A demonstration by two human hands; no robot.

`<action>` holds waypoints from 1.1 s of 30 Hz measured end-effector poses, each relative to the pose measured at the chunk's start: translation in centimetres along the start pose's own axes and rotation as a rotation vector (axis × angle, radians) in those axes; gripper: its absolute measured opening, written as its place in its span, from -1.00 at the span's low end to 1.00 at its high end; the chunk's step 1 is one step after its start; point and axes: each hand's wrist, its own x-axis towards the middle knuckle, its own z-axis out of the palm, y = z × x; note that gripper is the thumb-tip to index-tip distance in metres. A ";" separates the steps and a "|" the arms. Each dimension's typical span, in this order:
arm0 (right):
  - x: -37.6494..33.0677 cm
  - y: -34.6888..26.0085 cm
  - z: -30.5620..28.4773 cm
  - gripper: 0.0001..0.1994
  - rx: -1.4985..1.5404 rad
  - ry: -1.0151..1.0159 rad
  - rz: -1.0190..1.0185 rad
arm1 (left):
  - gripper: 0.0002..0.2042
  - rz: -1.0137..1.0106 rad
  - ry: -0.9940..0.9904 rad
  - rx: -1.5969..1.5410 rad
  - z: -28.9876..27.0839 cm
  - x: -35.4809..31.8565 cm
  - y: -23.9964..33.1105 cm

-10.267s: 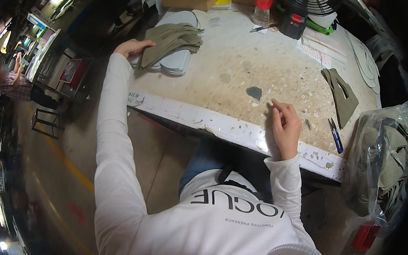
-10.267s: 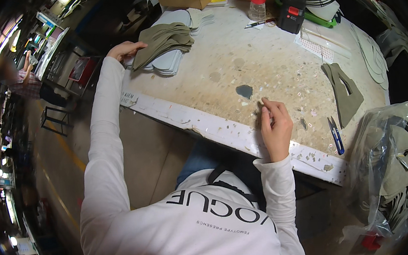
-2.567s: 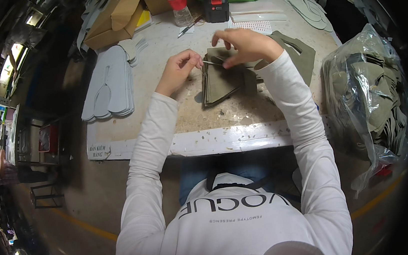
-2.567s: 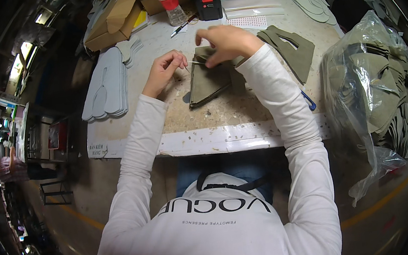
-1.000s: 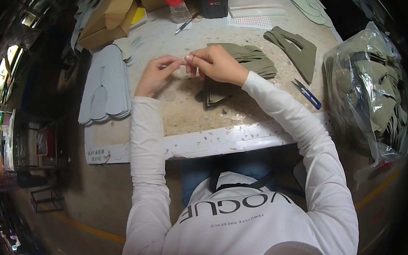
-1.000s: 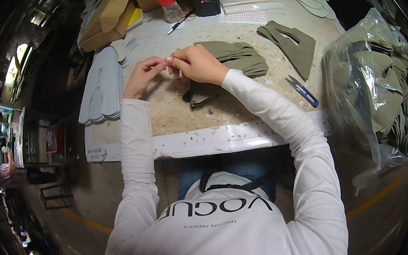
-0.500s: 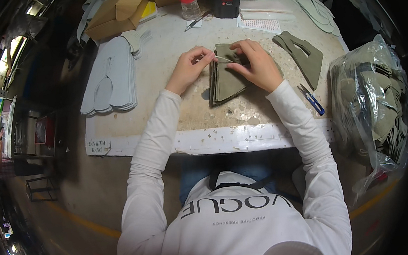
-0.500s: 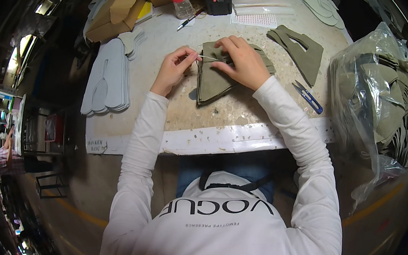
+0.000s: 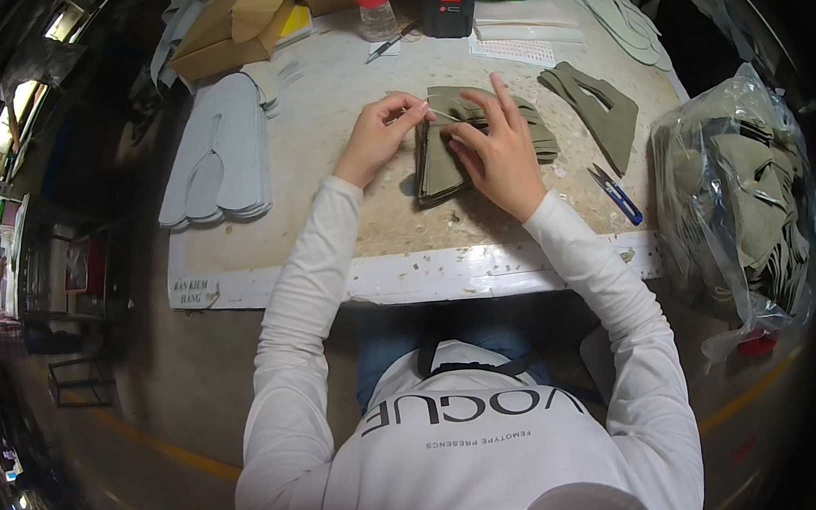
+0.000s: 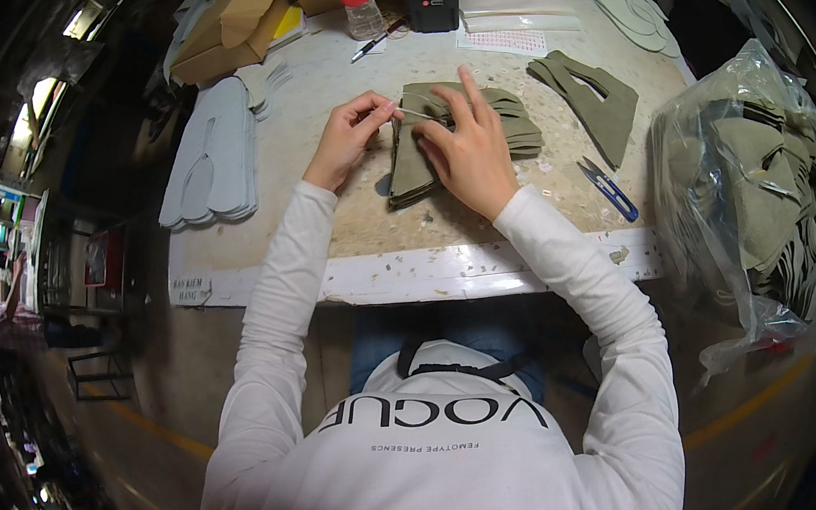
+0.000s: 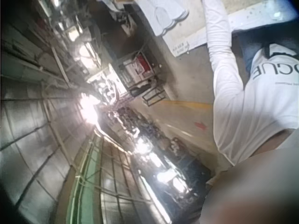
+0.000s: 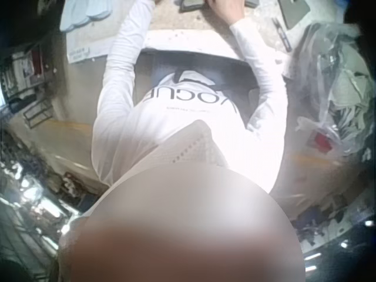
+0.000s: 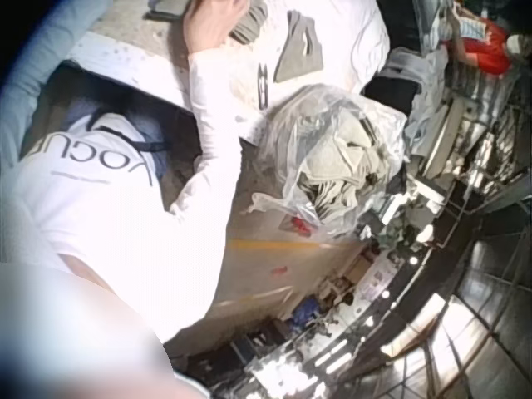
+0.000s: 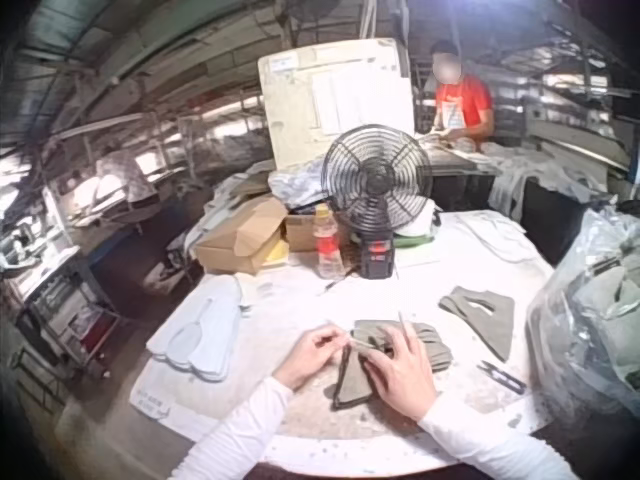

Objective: The person sorts and stacks olive-green fabric pieces on a worktable, aligning edges and organizing them into neat piles. The person repeatedly picks up pieces, checks alignment, and places them into stacks.

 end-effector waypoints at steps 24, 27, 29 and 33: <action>6.2 2.7 3.6 -0.72 1.467 -0.536 0.821 | -0.84 -0.094 -0.028 -0.556 -0.2 0.2 -2.2; 5.9 2.4 3.9 -0.71 1.446 -0.473 0.835 | -0.79 -0.160 -0.066 -0.135 -0.1 0.0 -1.6; 5.7 2.2 3.7 -0.72 1.463 -0.431 0.817 | -0.78 -0.072 -0.037 0.084 -0.1 0.0 -1.4; 5.3 1.6 3.5 -0.74 1.507 -0.352 0.764 | -0.77 -0.010 0.043 0.452 0.0 0.0 -1.6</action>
